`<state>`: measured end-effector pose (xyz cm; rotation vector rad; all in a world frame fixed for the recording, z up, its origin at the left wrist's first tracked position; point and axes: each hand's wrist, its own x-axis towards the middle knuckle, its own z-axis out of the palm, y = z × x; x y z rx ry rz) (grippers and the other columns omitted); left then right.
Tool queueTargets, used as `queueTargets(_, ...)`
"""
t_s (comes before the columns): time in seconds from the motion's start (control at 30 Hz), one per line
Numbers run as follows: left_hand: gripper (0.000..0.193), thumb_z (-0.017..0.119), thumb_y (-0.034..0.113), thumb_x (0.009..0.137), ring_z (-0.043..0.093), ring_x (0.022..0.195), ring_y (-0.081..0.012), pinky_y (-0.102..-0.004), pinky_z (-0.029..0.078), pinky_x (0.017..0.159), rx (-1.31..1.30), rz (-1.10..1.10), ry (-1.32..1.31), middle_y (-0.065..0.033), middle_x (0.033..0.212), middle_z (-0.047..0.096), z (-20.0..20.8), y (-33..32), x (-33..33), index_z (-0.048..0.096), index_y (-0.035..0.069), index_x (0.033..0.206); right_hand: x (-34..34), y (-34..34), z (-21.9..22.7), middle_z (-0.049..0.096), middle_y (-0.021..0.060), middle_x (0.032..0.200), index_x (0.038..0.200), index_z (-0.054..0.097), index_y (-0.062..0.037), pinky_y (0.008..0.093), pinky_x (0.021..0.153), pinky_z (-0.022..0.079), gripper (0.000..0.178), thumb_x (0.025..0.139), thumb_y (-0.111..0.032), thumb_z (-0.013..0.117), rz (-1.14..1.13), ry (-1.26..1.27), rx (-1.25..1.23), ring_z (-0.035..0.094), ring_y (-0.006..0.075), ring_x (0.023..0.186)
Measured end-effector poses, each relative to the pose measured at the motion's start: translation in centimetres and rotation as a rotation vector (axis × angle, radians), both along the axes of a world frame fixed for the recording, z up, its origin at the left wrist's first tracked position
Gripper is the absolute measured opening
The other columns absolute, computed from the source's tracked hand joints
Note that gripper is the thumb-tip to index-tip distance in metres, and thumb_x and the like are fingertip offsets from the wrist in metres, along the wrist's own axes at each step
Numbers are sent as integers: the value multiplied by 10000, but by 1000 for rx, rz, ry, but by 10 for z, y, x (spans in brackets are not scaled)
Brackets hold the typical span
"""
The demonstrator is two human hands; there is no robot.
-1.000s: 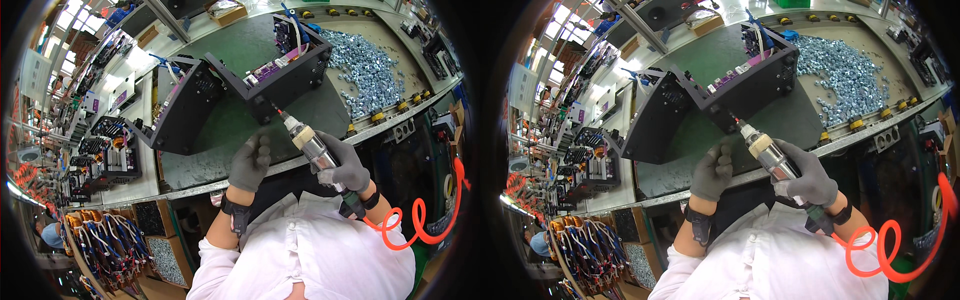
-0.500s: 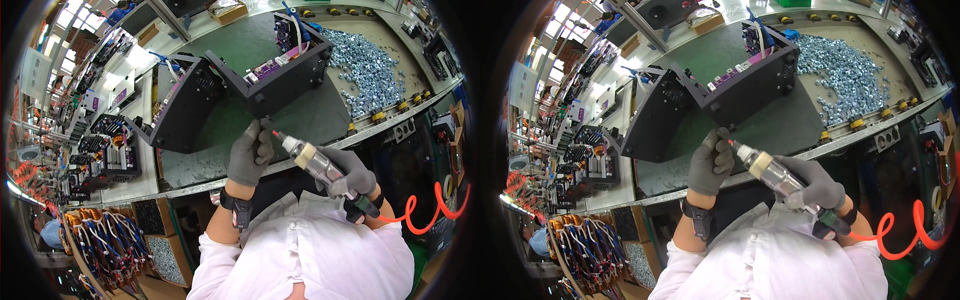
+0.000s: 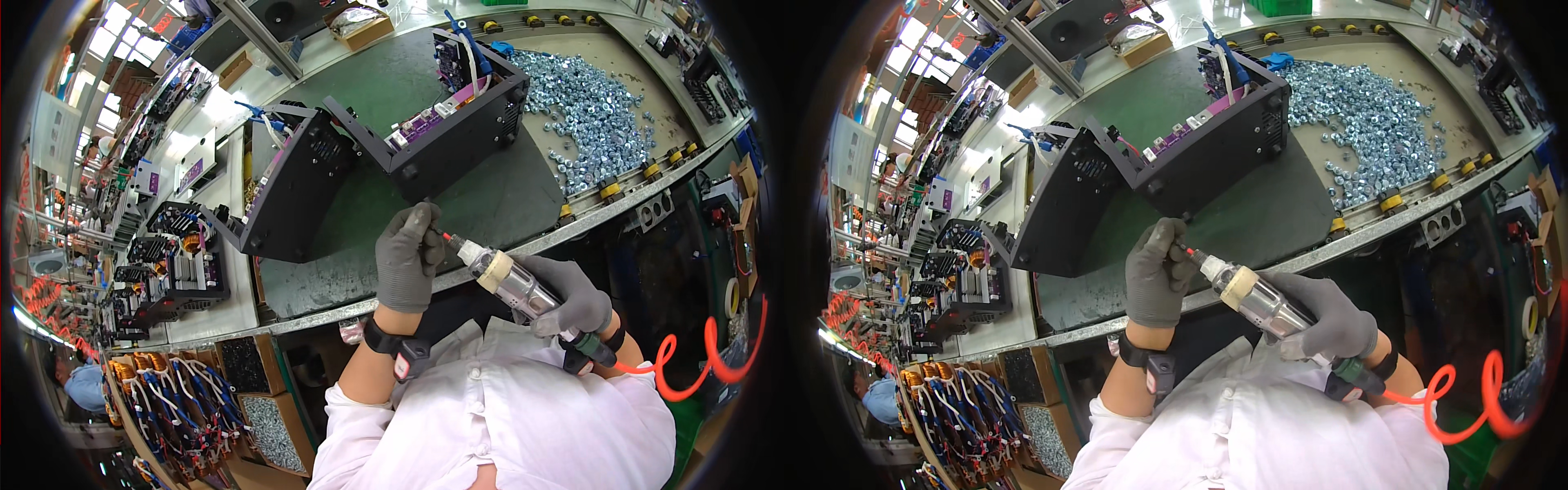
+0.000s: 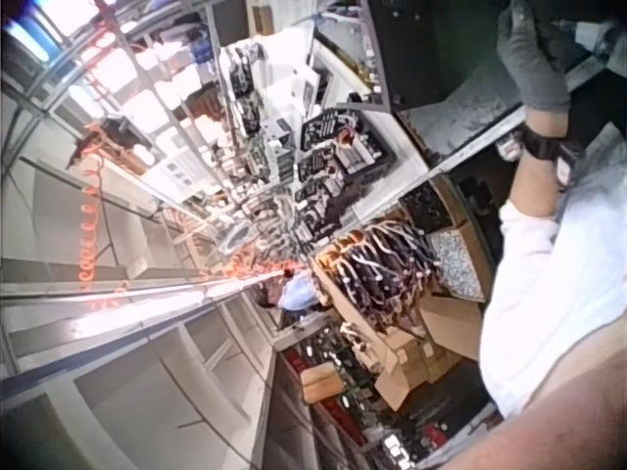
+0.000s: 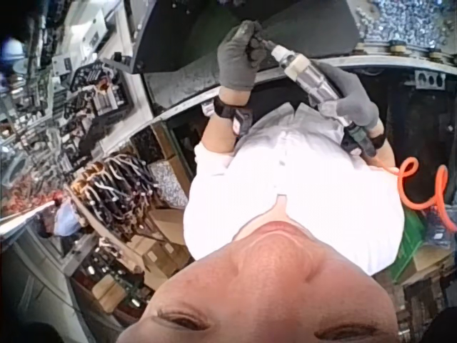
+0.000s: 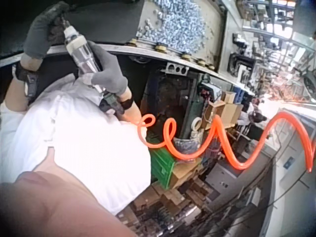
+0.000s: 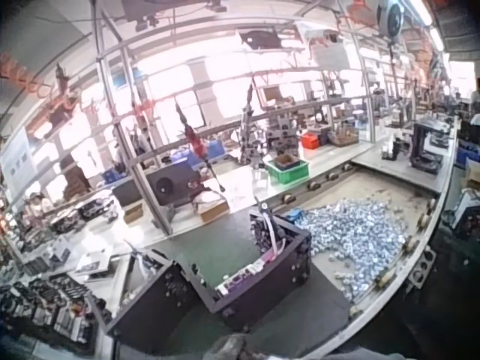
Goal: Assembling electronic units using a pneumatic screwdriver and sorting various components from bins.
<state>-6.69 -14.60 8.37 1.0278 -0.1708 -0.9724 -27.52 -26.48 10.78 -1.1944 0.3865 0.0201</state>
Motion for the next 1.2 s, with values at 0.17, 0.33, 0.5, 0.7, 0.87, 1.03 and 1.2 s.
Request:
queueTargets(0.17,263,509,318,963,272,435,-35,-190,188,384,-58,4,196,60,556,355,-1,-14,-16,564,100,825,4,2,0,607,84,985,1367,379,57,261,749,476,917,550,-180,720,-137,-55,-140,593,125,810)
queueTargets(0.33,359,514,372,951,181,394,-48,-216,163,361,-44,63,182,80,489,209,-15,-8,-10,487,154,668,11,-18,2,590,103,798,1349,377,70,255,520,469,868,560,-137,673,-365,-69,-83,575,136,596)
queueTargets(0.5,248,500,217,941,538,689,-128,-185,438,548,-179,189,305,-80,860,572,-41,3,7,569,18,1072,16,-27,2,584,101,787,1336,395,68,256,512,473,846,565,-146,670,-354,-81,-104,575,140,576)
queueTargets(0.7,425,491,79,899,564,1074,-237,-276,526,820,-199,200,330,-202,1247,522,-44,22,13,434,-41,1303,21,-30,8,584,102,785,1324,412,66,258,490,469,823,570,-159,655,-344,-5,-83,571,149,547)
queueTargets(0.87,409,484,191,938,607,940,-217,-290,528,740,-166,243,-53,-162,1132,587,-4,35,19,453,-25,1284,21,-34,9,596,118,798,1320,415,64,254,475,470,836,557,-178,656,-324,-26,-17,582,153,552)
queueTargets(1.03,351,464,252,962,608,819,-171,-299,507,702,17,699,-904,-110,976,632,43,67,78,552,-5,1184,-3,-39,-5,606,133,833,1336,400,67,243,502,473,858,560,-177,674,-349,23,-167,588,148,576)
queueTargets(1.2,318,514,208,934,585,974,-194,-301,446,882,286,957,-1109,-96,1094,629,58,114,201,611,-8,1146,-3,-50,-40,604,164,973,1355,386,45,299,649,501,821,634,-177,711,-545,151,-569,623,204,773)
